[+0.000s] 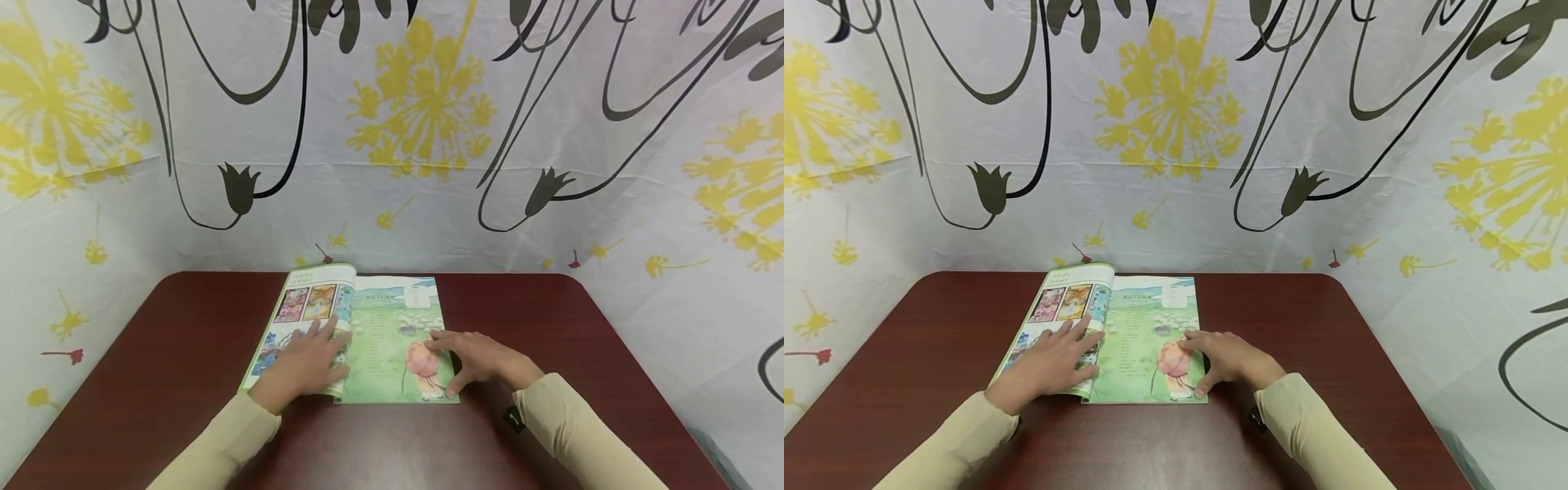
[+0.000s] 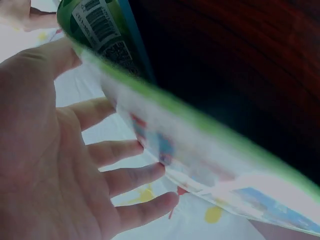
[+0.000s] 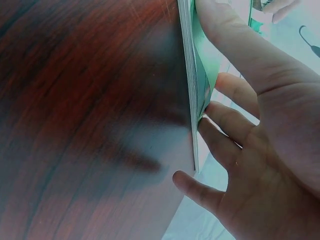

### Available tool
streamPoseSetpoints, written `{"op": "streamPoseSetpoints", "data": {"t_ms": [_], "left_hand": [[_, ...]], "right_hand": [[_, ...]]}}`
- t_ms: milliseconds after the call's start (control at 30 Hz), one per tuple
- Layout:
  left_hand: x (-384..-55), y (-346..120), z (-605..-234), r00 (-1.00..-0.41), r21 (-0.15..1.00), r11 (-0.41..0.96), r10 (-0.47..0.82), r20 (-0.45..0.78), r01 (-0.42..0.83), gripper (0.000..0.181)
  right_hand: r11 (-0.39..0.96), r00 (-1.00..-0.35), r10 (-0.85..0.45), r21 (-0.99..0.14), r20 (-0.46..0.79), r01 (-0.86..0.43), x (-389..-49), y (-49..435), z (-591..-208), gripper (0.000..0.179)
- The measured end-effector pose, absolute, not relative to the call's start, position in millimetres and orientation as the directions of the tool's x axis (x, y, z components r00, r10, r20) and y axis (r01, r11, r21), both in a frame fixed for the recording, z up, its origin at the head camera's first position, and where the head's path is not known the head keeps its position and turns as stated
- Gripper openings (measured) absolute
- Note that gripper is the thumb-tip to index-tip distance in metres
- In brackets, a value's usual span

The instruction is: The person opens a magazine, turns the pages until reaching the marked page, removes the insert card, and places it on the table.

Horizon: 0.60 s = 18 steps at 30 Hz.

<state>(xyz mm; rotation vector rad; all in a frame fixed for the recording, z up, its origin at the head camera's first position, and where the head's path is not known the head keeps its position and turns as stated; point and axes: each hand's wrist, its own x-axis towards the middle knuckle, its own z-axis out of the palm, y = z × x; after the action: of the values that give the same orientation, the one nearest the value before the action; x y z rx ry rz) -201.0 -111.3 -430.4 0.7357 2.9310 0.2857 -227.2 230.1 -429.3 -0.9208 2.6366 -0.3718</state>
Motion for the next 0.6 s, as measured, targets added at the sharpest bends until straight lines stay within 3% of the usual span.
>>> {"op": "streamPoseSetpoints", "data": {"t_ms": [167,300,433,600], "left_hand": [[-201,-104,-429,-0.846,0.082,0.842,0.531,0.045,0.533,0.054],[-201,-97,-428,-0.765,-0.02,0.775,0.627,0.145,0.631,0.048],[-201,-90,-429,-0.688,-0.071,0.708,0.701,0.186,0.702,0.037],[-198,-82,-430,-0.651,-0.078,0.673,0.734,0.194,0.735,0.029]], "right_hand": [[0.755,-0.737,-0.643,-0.337,-0.211,-0.562,-228,229,-429,0.09],[0.763,-0.741,-0.634,-0.337,-0.222,-0.552,-228,229,-429,0.09],[0.766,-0.744,-0.63,-0.338,-0.222,-0.548,-229,228,-429,0.09],[0.765,-0.745,-0.63,-0.342,-0.221,-0.546,-228,228,-427,0.089]]}}
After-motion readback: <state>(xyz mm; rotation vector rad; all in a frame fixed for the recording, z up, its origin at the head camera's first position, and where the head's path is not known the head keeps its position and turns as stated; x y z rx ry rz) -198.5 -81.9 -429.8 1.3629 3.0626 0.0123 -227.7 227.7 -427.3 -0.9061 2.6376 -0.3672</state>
